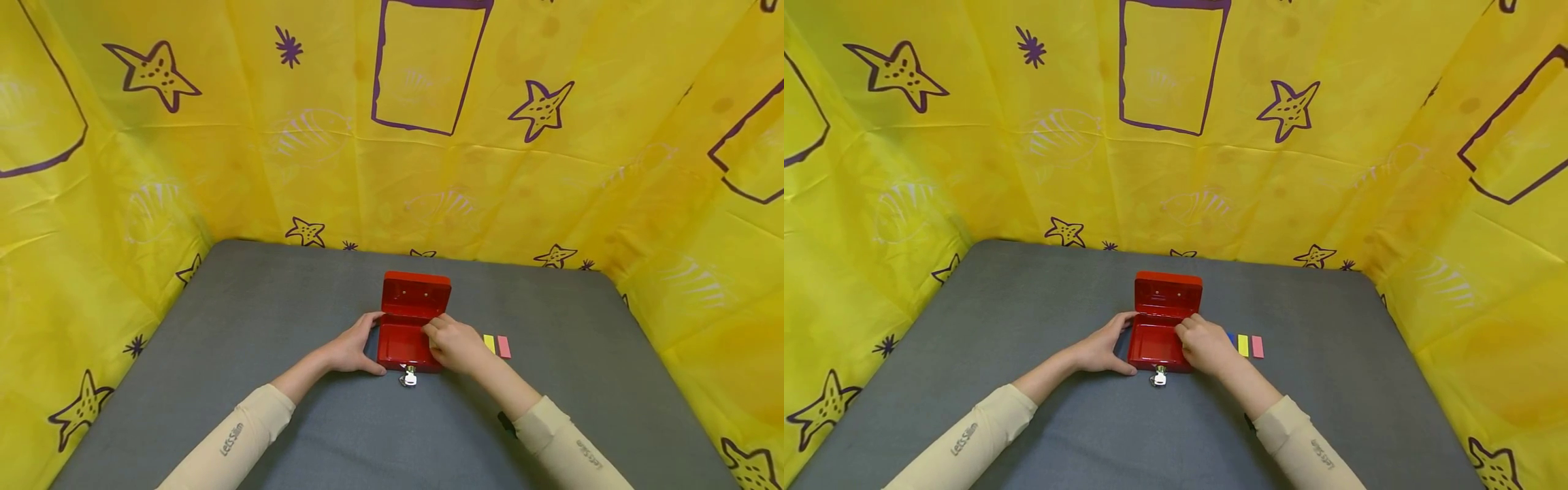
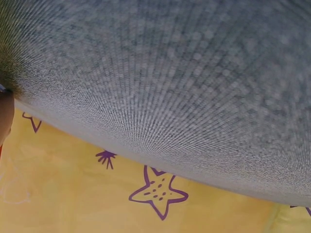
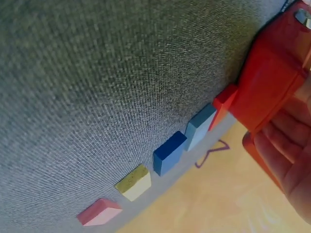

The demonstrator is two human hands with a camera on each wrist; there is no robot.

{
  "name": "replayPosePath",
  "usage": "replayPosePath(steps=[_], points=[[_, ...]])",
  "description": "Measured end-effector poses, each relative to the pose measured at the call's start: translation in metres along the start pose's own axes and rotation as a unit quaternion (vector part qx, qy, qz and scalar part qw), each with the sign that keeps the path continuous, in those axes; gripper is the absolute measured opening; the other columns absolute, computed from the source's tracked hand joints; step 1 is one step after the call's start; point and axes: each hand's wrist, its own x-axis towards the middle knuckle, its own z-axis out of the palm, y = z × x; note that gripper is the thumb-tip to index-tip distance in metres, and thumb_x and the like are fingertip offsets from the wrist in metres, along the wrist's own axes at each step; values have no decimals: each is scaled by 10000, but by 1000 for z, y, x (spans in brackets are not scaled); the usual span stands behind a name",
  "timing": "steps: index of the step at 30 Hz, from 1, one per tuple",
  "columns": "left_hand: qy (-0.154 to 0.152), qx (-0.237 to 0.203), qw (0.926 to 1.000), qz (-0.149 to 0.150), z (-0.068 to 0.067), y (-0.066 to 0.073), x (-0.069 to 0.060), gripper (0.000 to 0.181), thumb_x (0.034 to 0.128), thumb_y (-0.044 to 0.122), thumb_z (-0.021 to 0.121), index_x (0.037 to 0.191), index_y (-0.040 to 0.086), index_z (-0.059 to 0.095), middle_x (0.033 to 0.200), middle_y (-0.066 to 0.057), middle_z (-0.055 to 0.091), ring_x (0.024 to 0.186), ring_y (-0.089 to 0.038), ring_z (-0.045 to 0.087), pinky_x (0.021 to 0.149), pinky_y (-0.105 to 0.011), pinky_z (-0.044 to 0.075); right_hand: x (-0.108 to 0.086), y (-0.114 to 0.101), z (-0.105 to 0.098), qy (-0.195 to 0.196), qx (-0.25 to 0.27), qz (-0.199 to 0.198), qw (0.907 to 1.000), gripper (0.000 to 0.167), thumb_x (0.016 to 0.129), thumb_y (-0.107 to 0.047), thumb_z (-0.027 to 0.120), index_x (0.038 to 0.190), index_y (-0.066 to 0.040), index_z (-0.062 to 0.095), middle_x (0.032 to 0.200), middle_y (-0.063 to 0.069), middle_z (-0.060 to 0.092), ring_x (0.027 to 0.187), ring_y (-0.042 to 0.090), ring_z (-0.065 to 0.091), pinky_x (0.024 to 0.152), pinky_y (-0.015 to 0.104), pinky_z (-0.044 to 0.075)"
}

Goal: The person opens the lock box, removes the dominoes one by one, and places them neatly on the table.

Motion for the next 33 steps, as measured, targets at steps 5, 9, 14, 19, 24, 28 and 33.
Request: replayPosePath(steps=[5, 9, 14, 19, 24, 28, 33], points=[[-34, 24, 10000, -57, -1, 0, 0, 1025, 699, 216, 879, 1473, 18, 237, 1448, -154, 354, 1314, -297, 377, 1075, -485, 335, 3, -4, 0, -38, -485, -59, 9988, 90, 790, -70, 724, 868, -77, 681, 818, 48, 651, 807, 210, 566, 616, 286, 514], [-85, 25, 9999, -90, 0, 0, 0, 1026, 703, 217, 877, 1477, 28, 231, 1452, -146, 349, 1317, -286, 371, 1078, -472, 334, 5, -7, 1, -137, -826, -30, 9965, 75, 799, -95, 730, 862, -84, 691, 806, 46, 650, 791, 209, 567, 639, 293, 524], [-58, 1, 10000, -46, -1, -1, 0, 1028, 702, 212, 879, 1476, 21, 230, 1451, -151, 348, 1317, -291, 372, 1080, -475, 329, 7, -9, 2, -261, -1102, 15, 9936, 74, 805, -125, 750, 852, -89, 708, 792, 46, 663, 761, 201, 570, 659, 284, 533], [-64, -25, 10000, -46, -1, 0, -1, 1024, 705, 207, 877, 1475, 20, 229, 1455, -151, 344, 1321, -296, 368, 1081, -478, 327, 8, -9, 3, -403, -1153, 90, 9925, 82, 791, -129, 767, 836, -92, 710, 788, 49, 672, 745, 202, 579, 682, 289, 535], [-81, -33, 9999, -104, -1, 1, -1, 1022, 708, 213, 874, 1478, 30, 228, 1462, -140, 338, 1326, -289, 363, 1086, -479, 325, 10, -10, 3, -486, -1133, 99, 9923, 62, 804, -135, 761, 839, -104, 720, 793, 42, 686, 743, 191, 586, 686, 286, 539], [-62, -37, 9999, -116, -1, 0, -1, 1023, 703, 213, 877, 1477, 33, 232, 1460, -139, 341, 1322, -291, 366, 1083, -485, 328, 11, -10, 3, -474, -1069, 22, 9931, 50, 813, -140, 757, 820, -114, 715, 782, 32, 691, 740, 186, 592, 680, 284, 537], [-59, -27, 9999, -134, 0, -1, -1, 1021, 705, 219, 878, 1477, 39, 235, 1464, -137, 338, 1326, -288, 363, 1088, -479, 323, 11, -11, 3, -493, -919, -19, 9945, 61, 809, -158, 765, 830, -119, 723, 792, 25, 701, 740, 180, 595, 678, 278, 538]])
